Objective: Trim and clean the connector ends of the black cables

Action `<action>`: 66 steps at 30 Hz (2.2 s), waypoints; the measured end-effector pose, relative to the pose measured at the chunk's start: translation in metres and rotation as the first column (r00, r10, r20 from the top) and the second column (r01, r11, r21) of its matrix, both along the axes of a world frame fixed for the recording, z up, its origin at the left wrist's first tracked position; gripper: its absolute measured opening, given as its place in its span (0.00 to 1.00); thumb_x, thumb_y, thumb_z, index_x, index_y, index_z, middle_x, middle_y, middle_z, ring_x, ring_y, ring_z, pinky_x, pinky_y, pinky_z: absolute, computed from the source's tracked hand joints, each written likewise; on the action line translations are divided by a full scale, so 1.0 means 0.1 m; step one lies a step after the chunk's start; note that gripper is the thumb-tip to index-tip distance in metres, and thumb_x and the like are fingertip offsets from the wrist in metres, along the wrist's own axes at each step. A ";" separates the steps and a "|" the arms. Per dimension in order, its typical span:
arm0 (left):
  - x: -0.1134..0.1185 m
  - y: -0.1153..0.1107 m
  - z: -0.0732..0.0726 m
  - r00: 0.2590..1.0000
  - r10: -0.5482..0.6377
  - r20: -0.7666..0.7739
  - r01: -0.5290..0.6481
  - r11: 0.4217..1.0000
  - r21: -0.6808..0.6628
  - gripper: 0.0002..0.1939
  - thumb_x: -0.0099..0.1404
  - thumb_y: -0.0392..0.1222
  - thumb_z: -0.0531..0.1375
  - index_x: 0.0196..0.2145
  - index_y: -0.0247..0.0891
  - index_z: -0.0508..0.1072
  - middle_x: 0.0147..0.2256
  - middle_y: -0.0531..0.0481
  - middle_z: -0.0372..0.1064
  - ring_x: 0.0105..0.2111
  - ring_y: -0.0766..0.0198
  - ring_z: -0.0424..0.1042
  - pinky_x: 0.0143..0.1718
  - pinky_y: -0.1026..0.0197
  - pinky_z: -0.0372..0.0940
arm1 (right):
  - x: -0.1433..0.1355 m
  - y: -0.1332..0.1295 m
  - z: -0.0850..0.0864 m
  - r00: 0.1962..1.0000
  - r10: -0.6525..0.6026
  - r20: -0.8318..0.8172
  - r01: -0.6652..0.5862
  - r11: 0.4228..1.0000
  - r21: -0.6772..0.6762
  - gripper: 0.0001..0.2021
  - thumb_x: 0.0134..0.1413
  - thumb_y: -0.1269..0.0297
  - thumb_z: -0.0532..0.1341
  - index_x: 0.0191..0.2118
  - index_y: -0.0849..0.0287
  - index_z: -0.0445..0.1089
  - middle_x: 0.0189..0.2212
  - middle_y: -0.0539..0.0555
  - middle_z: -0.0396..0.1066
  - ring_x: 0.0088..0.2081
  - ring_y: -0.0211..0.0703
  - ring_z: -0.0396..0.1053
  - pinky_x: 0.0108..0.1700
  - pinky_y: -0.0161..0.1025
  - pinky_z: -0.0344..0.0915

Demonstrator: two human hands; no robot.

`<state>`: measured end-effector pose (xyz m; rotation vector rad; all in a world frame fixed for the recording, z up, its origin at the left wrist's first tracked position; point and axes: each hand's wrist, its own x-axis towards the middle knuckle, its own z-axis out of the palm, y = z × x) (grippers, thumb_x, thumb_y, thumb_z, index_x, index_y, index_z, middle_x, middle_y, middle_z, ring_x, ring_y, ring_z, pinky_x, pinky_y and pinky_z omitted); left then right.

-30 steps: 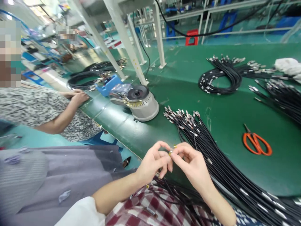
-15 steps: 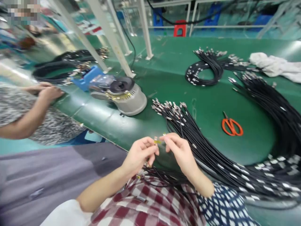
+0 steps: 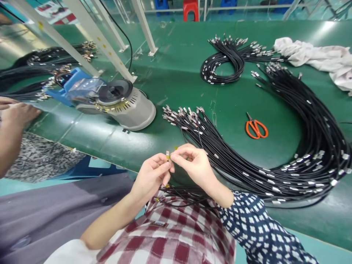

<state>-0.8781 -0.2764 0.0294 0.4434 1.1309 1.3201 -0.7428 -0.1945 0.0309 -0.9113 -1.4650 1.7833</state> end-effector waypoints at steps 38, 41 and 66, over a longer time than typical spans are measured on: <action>-0.01 0.02 -0.13 0.976 -0.152 0.156 0.135 0.984 0.115 0.14 0.58 0.45 0.69 0.27 0.34 0.70 0.24 0.47 0.78 0.10 0.72 0.65 0.09 0.73 0.49 | -0.01 0.17 -0.02 0.943 0.310 -0.123 -0.323 0.940 -0.108 0.05 0.50 0.62 0.70 0.30 0.57 0.78 0.35 0.50 0.70 0.35 0.36 0.69 0.40 0.36 0.65; -0.03 0.01 -0.17 0.958 -0.214 0.191 0.187 0.971 0.149 0.15 0.59 0.48 0.68 0.28 0.34 0.71 0.23 0.48 0.76 0.10 0.72 0.64 0.09 0.72 0.50 | 0.01 0.21 0.02 0.953 0.304 0.006 -0.303 0.946 0.118 0.05 0.55 0.63 0.66 0.32 0.58 0.77 0.36 0.51 0.71 0.37 0.39 0.70 0.40 0.37 0.66; -0.22 0.22 -0.21 0.374 -0.111 -0.921 0.412 0.909 0.057 0.10 0.67 0.43 0.58 0.30 0.38 0.76 0.25 0.51 0.70 0.25 0.64 0.66 0.28 0.64 0.58 | 0.16 0.32 -0.19 0.499 -0.524 0.690 -0.675 0.265 0.689 0.12 0.63 0.69 0.56 0.30 0.62 0.74 0.37 0.60 0.73 0.41 0.49 0.63 0.37 0.47 0.50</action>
